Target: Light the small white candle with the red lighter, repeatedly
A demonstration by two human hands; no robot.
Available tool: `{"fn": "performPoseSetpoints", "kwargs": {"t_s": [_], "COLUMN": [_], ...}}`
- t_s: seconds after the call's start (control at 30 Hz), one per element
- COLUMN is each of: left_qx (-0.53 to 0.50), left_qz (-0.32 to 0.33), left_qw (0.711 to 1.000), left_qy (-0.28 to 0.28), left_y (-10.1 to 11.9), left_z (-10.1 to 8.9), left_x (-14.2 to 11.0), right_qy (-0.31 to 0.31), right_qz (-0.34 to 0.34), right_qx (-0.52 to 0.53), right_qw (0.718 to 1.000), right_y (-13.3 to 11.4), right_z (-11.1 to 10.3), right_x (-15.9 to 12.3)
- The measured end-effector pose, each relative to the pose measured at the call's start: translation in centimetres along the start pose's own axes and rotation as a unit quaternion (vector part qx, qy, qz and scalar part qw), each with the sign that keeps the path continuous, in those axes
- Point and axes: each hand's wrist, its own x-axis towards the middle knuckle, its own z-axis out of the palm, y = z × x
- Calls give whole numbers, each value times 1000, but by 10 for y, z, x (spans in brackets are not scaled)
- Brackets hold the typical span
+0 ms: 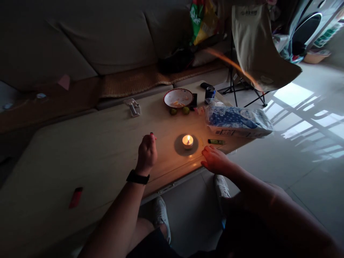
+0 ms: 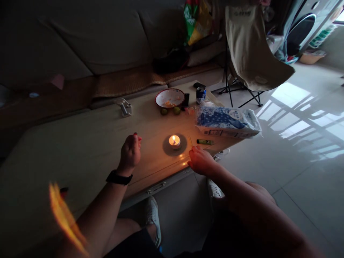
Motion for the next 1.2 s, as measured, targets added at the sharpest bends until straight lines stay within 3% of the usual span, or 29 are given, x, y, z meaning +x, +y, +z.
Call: {"fn": "performPoseSetpoints", "kwargs": {"t_s": [0.47,1.2], "left_qx": [15,32], "left_qz": [16,29], "left_qw": [1000,999], "left_qy": [-18,-12], "left_y": [14,12], "left_z": [-1,2], "left_x": [-2,-2], "right_qy": [-2,-5], "right_qz": [-3,-3], "right_qx": [5,26], "right_qw": [1000,1000], "right_y": [0,-1], "right_z": [-3,-4], "right_x": [-1,-2]}}
